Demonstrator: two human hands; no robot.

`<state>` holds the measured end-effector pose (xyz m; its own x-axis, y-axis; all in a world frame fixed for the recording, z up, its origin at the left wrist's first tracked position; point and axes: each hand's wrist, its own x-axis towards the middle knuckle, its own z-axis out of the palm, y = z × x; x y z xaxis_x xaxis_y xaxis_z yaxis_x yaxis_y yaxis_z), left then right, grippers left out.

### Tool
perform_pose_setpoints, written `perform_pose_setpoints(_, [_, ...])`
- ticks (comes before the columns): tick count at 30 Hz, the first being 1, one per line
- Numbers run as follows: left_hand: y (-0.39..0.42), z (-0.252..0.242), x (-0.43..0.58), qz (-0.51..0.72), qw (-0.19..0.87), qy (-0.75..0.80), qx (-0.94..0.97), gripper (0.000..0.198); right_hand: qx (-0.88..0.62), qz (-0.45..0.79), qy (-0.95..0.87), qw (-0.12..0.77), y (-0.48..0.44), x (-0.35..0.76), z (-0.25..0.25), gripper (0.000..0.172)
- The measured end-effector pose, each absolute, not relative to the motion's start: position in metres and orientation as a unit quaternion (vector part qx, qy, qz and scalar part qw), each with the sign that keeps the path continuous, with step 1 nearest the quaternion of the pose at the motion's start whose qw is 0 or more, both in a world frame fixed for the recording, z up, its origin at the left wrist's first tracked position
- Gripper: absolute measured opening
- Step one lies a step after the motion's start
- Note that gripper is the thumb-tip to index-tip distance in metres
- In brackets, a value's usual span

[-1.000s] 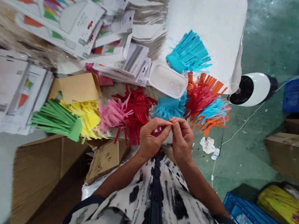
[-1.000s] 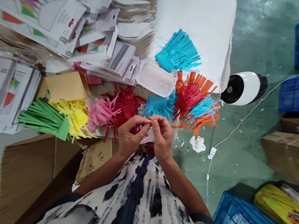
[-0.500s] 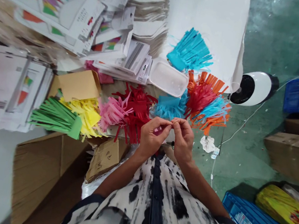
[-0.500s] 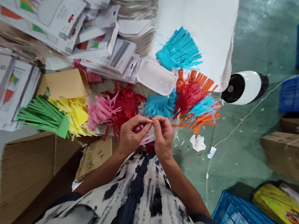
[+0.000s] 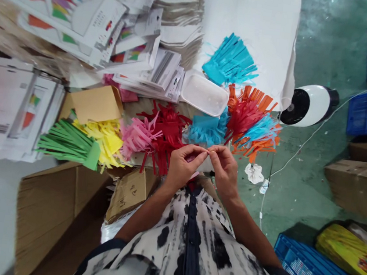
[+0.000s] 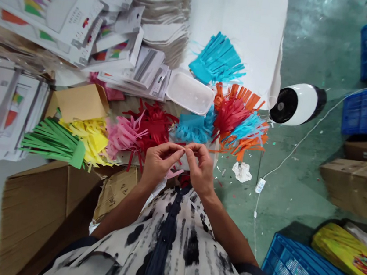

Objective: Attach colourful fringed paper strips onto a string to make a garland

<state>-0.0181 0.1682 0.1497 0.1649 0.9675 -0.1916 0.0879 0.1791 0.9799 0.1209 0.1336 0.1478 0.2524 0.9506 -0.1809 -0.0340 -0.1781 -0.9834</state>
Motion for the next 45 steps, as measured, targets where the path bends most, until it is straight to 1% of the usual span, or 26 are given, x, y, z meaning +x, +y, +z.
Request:
perform_pose_setpoints(3, [0.164,0.15,-0.016,0.381,0.584,0.523,0.489,0.017,-0.627,0.412,-0.425,0.506,0.128,0.12,0.146,0.018])
perform_pose_setpoints(8, [0.156,0.153,-0.015,0.387,0.506,0.535,0.555,0.013,-0.641,0.356,-0.478,0.483,0.123,0.121,0.146,0.012])
perform_pose_setpoints(10, [0.154,0.153,-0.015,0.387,0.497,0.536,0.563,0.012,-0.635,0.368,-0.48,0.481,0.123,0.123,0.146,0.012])
perform_pose_setpoints(15, [0.151,0.15,-0.013,0.39,0.49,0.527,0.574,0.009,-0.599,0.463,-0.421,0.5,0.122,0.124,0.143,0.017])
perform_pose_setpoints(18, [0.151,0.149,-0.015,0.387,0.477,0.524,0.59,0.011,-0.605,0.466,-0.416,0.494,0.122,0.124,0.142,0.02])
perform_pose_setpoints(22, [0.154,0.152,-0.018,0.39,0.431,0.508,0.636,0.009,-0.609,0.474,-0.417,0.48,0.122,0.126,0.142,0.02])
perform_pose_setpoints(25, [0.157,0.154,-0.02,0.382,0.435,0.505,0.641,0.008,-0.597,0.491,-0.418,0.477,0.122,0.127,0.141,0.02])
perform_pose_setpoints(32, [0.155,0.154,-0.024,0.374,0.505,0.524,0.575,0.009,-0.607,0.467,-0.427,0.48,0.12,0.121,0.143,0.02])
perform_pose_setpoints(37, [0.153,0.16,-0.027,0.398,0.55,0.523,0.515,0.017,-0.595,0.473,-0.391,0.519,0.122,0.111,0.153,0.018])
perform_pose_setpoints(41, [0.149,0.172,-0.029,0.423,0.52,0.517,0.532,0.019,-0.586,0.46,-0.379,0.549,0.121,0.101,0.165,0.02])
perform_pose_setpoints(45, [0.145,0.186,-0.033,0.448,0.459,0.491,0.589,0.015,-0.582,0.397,-0.419,0.573,0.115,0.094,0.177,0.017])
